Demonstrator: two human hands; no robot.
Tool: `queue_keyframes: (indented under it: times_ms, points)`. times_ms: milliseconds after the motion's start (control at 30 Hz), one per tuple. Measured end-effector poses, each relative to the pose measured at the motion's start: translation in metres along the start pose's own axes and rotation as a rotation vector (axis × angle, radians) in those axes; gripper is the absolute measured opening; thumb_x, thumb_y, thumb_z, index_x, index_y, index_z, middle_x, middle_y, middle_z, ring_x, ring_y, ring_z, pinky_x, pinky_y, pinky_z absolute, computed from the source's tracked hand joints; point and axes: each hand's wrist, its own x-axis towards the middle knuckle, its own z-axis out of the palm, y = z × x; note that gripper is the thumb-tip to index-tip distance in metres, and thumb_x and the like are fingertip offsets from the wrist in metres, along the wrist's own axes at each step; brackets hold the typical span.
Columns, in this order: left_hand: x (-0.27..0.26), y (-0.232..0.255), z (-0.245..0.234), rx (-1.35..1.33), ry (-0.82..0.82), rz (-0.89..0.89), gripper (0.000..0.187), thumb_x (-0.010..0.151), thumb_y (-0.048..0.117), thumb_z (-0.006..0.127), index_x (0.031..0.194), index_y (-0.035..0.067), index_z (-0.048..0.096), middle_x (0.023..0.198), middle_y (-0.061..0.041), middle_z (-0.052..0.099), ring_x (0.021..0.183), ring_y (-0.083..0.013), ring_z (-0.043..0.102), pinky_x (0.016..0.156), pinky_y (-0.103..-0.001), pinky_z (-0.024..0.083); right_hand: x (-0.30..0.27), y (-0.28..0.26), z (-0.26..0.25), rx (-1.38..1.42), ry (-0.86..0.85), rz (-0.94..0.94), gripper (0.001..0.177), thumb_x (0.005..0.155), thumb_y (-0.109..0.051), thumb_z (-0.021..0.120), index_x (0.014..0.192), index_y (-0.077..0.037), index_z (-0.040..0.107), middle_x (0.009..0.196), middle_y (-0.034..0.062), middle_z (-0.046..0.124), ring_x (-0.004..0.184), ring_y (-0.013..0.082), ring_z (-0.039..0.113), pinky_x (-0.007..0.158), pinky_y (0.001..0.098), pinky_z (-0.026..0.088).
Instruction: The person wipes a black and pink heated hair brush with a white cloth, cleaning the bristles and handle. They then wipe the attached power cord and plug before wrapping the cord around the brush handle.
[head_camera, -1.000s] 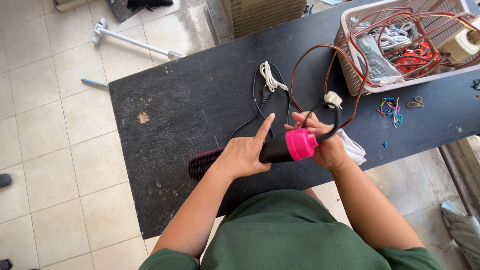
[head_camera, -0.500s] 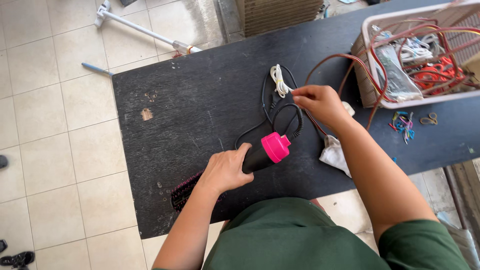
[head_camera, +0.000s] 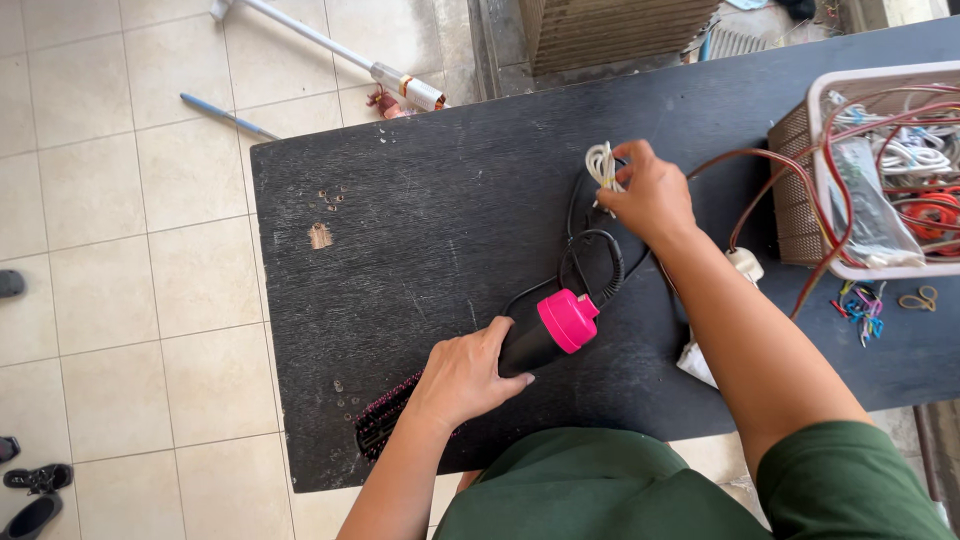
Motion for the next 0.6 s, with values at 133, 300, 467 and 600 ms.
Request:
queue_keyframes:
  times_ms: [133,300,467,600]
  points:
    - [0.004,-0.003,-0.006,-0.022,-0.042,-0.023,0.061,0.075,0.040,0.084,0.117,0.008,0.053,0.086,-0.016,0.074,0.083,-0.0359,0.073,0.073,-0.047,0.056,0.011,-0.037,0.007,0.211,-0.058,-0.117,0.064,0.075,-0.027,0.089,0.129,-0.007,0.060,0.103,0.0134,0.076,0.088,0.0257,0.075,0.076,0.0379,0.059]
    - [0.001,-0.007,-0.011,-0.025,-0.042,0.011,0.058,0.075,0.036,0.084,0.116,0.009,0.054,0.090,-0.015,0.074,0.085,-0.0345,0.072,0.073,-0.046,0.056,0.038,-0.083,0.043,0.324,-0.223,-0.126,0.064,0.076,-0.027,0.088,0.131,-0.009,0.060,0.099,0.0113,0.076,0.084,0.0239,0.075,0.073,0.0367,0.059]
    - [-0.002,-0.013,-0.010,-0.044,-0.054,-0.018,0.058,0.074,0.035,0.084,0.116,0.009,0.055,0.091,-0.013,0.074,0.085,-0.0317,0.073,0.072,-0.045,0.056,0.058,-0.098,0.076,0.314,-0.184,-0.257,0.066,0.082,-0.029,0.086,0.136,-0.006,0.055,0.105,0.0132,0.073,0.090,0.0259,0.074,0.075,0.0381,0.058]
    - [-0.003,-0.019,-0.009,-0.037,-0.058,-0.056,0.058,0.075,0.039,0.084,0.114,0.009,0.054,0.091,-0.013,0.074,0.085,-0.0315,0.073,0.072,-0.045,0.056,0.056,-0.106,0.081,0.302,-0.267,-0.208,0.072,0.081,-0.035,0.084,0.140,-0.007,0.052,0.105,0.0142,0.073,0.092,0.0258,0.073,0.079,0.0380,0.058]
